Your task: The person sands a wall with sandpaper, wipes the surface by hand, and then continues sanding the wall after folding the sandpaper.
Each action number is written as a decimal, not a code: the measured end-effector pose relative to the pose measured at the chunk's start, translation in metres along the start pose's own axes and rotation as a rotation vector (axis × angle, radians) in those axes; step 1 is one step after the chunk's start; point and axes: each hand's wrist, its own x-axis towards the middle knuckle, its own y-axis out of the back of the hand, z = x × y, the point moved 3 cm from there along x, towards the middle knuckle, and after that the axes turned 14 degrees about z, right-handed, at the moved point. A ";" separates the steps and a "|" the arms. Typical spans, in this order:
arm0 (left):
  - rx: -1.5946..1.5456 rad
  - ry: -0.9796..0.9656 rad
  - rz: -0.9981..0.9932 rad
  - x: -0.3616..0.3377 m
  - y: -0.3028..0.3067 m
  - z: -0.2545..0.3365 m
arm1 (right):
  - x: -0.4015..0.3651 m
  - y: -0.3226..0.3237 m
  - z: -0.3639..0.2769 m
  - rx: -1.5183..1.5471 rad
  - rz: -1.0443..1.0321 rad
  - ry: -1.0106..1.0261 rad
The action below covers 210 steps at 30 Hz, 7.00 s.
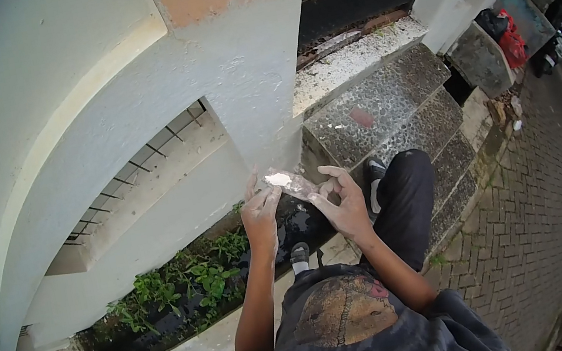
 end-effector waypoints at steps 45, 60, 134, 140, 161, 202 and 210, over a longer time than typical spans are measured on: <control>0.232 0.188 -0.321 -0.006 0.020 -0.009 | -0.029 -0.005 0.025 0.622 -0.044 -0.416; -0.219 0.398 -0.294 -0.008 0.023 -0.017 | -0.028 -0.013 0.021 0.120 -0.129 -0.235; 0.243 -0.032 -0.296 0.009 0.024 -0.032 | -0.018 -0.016 0.063 -0.039 -0.472 -0.273; 0.569 -0.050 -0.499 0.007 0.023 -0.032 | -0.032 -0.025 0.054 -0.078 -0.468 -0.239; 1.101 -1.802 0.132 0.129 -0.074 0.270 | 0.012 0.021 0.008 -0.410 -0.234 0.009; 0.840 -2.114 0.220 0.183 -0.088 0.370 | 0.107 0.004 -0.065 0.324 0.161 0.032; 0.598 -2.122 0.096 0.192 -0.085 0.372 | 0.151 -0.017 -0.092 0.647 0.147 -0.144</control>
